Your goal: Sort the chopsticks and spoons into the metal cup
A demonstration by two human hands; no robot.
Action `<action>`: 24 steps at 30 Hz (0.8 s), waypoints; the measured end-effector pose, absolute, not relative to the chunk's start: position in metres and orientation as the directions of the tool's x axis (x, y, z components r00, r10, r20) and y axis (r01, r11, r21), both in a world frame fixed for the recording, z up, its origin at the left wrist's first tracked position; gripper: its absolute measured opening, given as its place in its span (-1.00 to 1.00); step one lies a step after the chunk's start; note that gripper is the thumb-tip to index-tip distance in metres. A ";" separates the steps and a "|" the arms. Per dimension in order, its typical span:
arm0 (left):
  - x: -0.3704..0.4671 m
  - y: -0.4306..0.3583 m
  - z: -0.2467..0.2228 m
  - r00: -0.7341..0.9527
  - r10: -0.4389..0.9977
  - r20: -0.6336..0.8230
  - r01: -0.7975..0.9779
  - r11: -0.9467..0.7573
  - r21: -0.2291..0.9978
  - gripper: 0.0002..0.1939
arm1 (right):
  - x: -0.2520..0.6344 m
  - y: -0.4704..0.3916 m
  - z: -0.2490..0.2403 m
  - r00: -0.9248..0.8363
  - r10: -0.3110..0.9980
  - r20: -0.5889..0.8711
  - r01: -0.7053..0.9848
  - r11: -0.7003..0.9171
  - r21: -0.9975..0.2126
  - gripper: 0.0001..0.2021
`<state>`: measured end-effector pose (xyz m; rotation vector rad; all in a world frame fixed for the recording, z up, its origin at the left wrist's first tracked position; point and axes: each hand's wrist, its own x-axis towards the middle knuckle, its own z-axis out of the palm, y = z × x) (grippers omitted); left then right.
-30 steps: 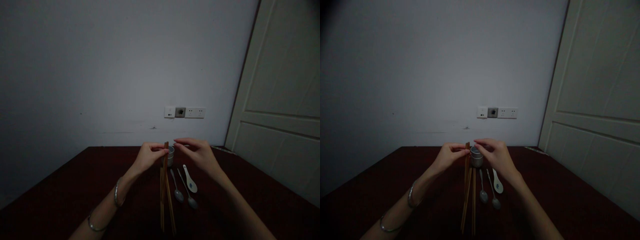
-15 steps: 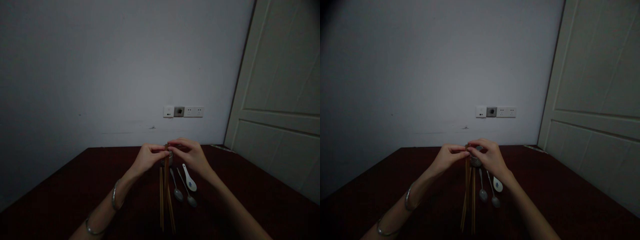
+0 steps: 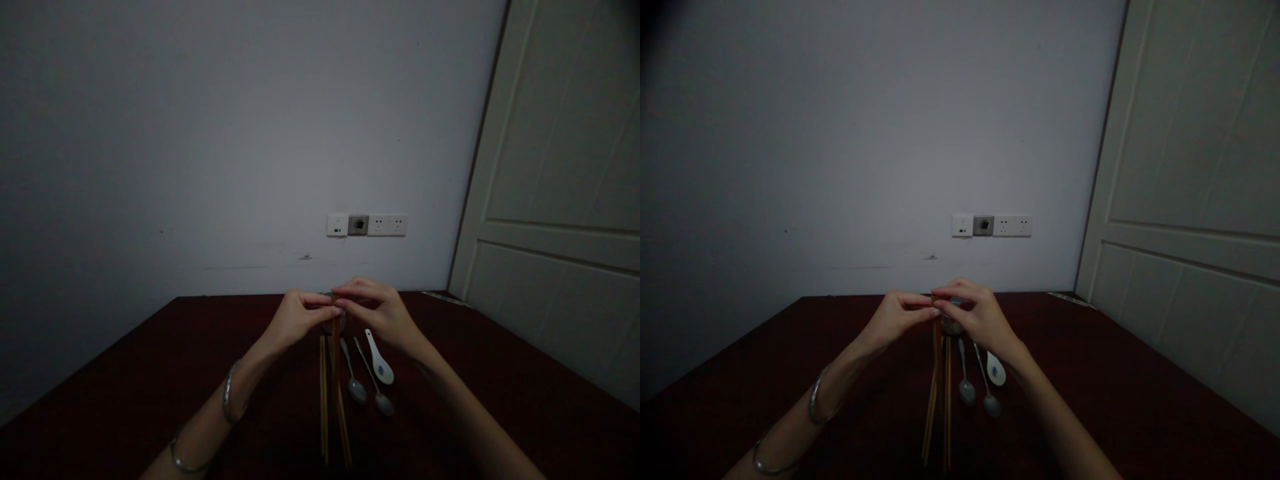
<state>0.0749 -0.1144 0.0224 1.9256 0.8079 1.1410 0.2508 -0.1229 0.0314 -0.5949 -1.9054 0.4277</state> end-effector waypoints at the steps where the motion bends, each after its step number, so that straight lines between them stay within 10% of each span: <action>1: 0.075 -0.114 0.022 0.406 0.806 0.431 0.144 -0.522 0.841 -0.75 | 0.251 -0.123 0.031 -0.335 0.579 0.743 0.210 0.815 -0.540 -0.81; 24: 0.075 -0.123 0.028 0.439 0.808 0.392 0.134 -0.490 0.861 -0.80 | 0.260 -0.127 0.036 -0.413 0.545 0.729 0.209 0.836 -0.507 -0.75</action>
